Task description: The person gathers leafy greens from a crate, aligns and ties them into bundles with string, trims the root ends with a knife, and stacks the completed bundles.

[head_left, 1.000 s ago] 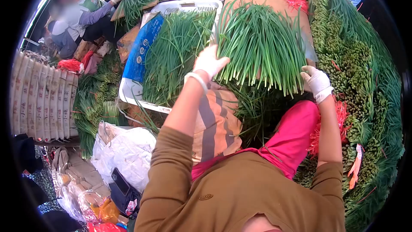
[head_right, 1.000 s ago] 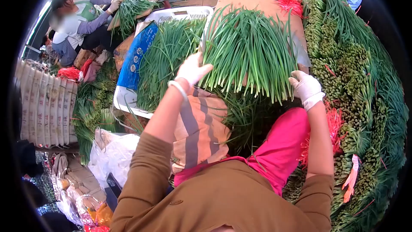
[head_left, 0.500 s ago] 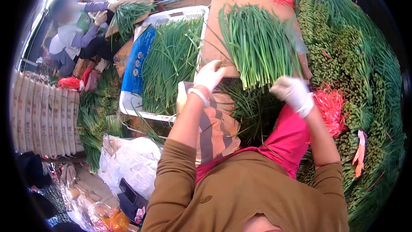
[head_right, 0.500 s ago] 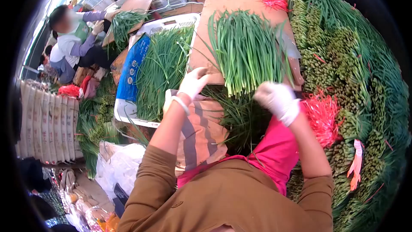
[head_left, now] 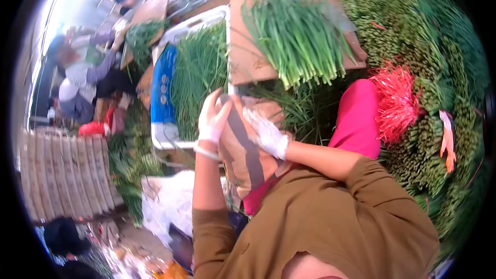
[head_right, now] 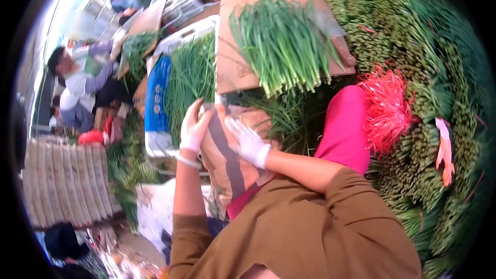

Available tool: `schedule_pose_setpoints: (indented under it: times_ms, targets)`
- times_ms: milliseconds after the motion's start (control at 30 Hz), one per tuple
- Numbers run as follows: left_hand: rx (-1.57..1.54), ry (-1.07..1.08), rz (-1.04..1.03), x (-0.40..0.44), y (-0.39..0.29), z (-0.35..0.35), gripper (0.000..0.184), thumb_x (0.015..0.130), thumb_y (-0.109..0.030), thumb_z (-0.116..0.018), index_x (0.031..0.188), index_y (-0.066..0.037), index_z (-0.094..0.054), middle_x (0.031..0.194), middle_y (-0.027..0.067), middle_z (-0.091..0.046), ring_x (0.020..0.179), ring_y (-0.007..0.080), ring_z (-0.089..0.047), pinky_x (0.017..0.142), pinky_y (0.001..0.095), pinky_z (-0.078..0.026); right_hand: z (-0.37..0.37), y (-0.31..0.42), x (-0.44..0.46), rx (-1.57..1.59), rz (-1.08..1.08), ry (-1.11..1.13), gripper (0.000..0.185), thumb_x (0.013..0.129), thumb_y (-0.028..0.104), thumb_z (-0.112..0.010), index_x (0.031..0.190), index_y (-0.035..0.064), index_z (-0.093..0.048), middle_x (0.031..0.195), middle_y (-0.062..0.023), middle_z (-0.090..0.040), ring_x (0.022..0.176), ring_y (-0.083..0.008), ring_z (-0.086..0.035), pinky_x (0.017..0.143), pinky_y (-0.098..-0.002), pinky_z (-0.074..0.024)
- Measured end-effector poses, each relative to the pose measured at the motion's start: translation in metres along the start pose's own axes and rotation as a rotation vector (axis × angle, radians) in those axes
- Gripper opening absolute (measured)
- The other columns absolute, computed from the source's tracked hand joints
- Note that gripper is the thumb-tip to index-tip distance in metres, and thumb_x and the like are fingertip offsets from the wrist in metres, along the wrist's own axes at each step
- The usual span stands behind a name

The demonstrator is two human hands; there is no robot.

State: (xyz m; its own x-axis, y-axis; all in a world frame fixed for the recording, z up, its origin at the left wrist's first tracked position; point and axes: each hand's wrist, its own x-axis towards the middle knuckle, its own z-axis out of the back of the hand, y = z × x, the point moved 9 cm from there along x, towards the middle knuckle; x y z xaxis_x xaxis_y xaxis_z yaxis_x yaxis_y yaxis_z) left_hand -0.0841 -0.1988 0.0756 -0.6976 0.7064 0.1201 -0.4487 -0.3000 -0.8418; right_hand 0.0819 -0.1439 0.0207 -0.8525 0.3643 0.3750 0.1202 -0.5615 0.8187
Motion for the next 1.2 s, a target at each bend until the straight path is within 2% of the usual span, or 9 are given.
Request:
schedule_pose_setpoints:
  times_ms: [67, 133, 200, 333, 467, 700, 900, 1133, 1200]
  targets:
    - [0.055, -0.085, 0.14, -0.013, 0.043, 0.02, 0.056, 0.083, -0.026, -0.066, 0.13, 0.0, -0.051, 0.13, 0.019, -0.053, 0.122, 0.0281, -0.051, 0.104, 0.0343, -0.038, 0.012, -0.013, -0.043, -0.077, -0.148, 0.366, 0.056, 0.089, 0.034, -0.051, 0.139, 0.0102, -0.043, 0.139, -0.0166, -0.047, 0.129, -0.0365, -0.042, 0.106, -0.0455, -0.0341]
    - [0.111, -0.115, 0.154, -0.016, 0.05, 0.033, 0.055, 0.083, -0.022, -0.063, 0.131, 0.001, -0.05, 0.132, 0.0191, -0.052, 0.124, 0.0277, -0.049, 0.106, 0.035, -0.035, 0.018, -0.052, -0.12, -0.236, -0.557, 1.219, 0.05, 0.088, 0.038, -0.051, 0.13, 0.0131, -0.054, 0.127, -0.0164, -0.057, 0.12, -0.0341, -0.052, 0.098, -0.0444, -0.0427]
    - [-0.031, -0.116, 0.118, -0.001, 0.069, 0.034, 0.058, 0.083, -0.018, -0.065, 0.134, 0.002, -0.046, 0.134, 0.0191, -0.05, 0.125, 0.0275, -0.047, 0.107, 0.0354, -0.034, 0.082, -0.024, -0.125, -0.542, -0.438, 1.429, 0.043, 0.086, 0.035, -0.054, 0.121, 0.013, -0.061, 0.111, -0.0173, -0.065, 0.104, -0.0337, -0.062, 0.088, -0.0426, -0.0492]
    - [-0.184, -0.033, 0.156, 0.033, 0.026, 0.007, 0.061, 0.085, -0.01, -0.064, 0.139, 0.003, -0.038, 0.134, 0.0193, -0.047, 0.123, 0.0248, -0.046, 0.103, 0.0343, -0.037, 0.202, -0.022, -0.027, -0.315, -0.226, 0.419, 0.037, 0.086, 0.036, -0.057, 0.112, 0.0109, -0.066, 0.104, -0.0149, -0.067, 0.094, -0.0322, -0.064, 0.082, -0.04, -0.0509]
    - [-0.199, 0.18, 0.232, 0.066, 0.008, -0.047, 0.064, 0.084, -0.013, -0.066, 0.14, 0.0, -0.038, 0.126, 0.0182, -0.056, 0.102, 0.0223, -0.059, 0.086, 0.0321, -0.049, 0.308, -0.069, 0.027, -0.561, -0.342, 0.072, 0.033, 0.087, 0.033, -0.057, 0.108, 0.0092, -0.067, 0.103, -0.0131, -0.068, 0.096, -0.0305, -0.064, 0.086, -0.0377, -0.0496]
    - [-0.109, 0.224, 0.216, 0.137, 0.036, -0.121, 0.069, 0.08, -0.025, -0.069, 0.136, 0.003, -0.041, 0.124, 0.0234, -0.057, 0.114, 0.0269, -0.057, 0.096, 0.0338, -0.045, 0.317, -0.154, 0.054, -0.534, -0.583, -0.097, 0.058, 0.088, 0.045, -0.051, 0.129, 0.0041, -0.052, 0.121, -0.0215, -0.058, 0.11, -0.0373, -0.056, 0.096, -0.0415, -0.0433]
    - [-0.111, 0.142, 0.16, 0.183, 0.044, -0.129, 0.069, 0.081, -0.026, -0.068, 0.136, 0.006, -0.041, 0.125, 0.024, -0.056, 0.116, 0.0281, -0.055, 0.098, 0.034, -0.042, 0.317, -0.165, 0.081, -0.269, -0.527, -0.198, 0.049, 0.089, 0.045, -0.055, 0.124, 0.0112, -0.06, 0.132, -0.0143, -0.055, 0.119, -0.0321, -0.053, 0.102, -0.0367, -0.0405]
    - [-0.5, 0.231, 0.431, 0.198, 0.02, -0.189, 0.088, 0.082, -0.051, -0.064, 0.14, 0.008, -0.032, 0.137, 0.0244, -0.044, 0.128, 0.0323, -0.041, 0.105, 0.0399, -0.034, 0.276, -0.208, 0.136, -0.1, -0.789, -0.207, 0.098, 0.078, 0.067, -0.054, 0.137, -0.0089, -0.038, 0.137, -0.0277, -0.045, 0.13, -0.0354, -0.044, 0.108, -0.0357, -0.0329]
    - [-0.394, 0.297, 0.342, 0.197, -0.007, -0.214, 0.066, 0.086, -0.048, -0.061, 0.128, 0.001, -0.047, 0.116, 0.0143, -0.059, 0.105, 0.0256, -0.056, 0.085, 0.0384, -0.048, 0.234, -0.205, 0.15, 0.028, -0.821, -0.157, 0.095, 0.075, 0.061, -0.063, 0.135, -0.0085, -0.041, 0.132, -0.0259, -0.051, 0.122, -0.0348, -0.052, 0.102, -0.036, -0.0404]
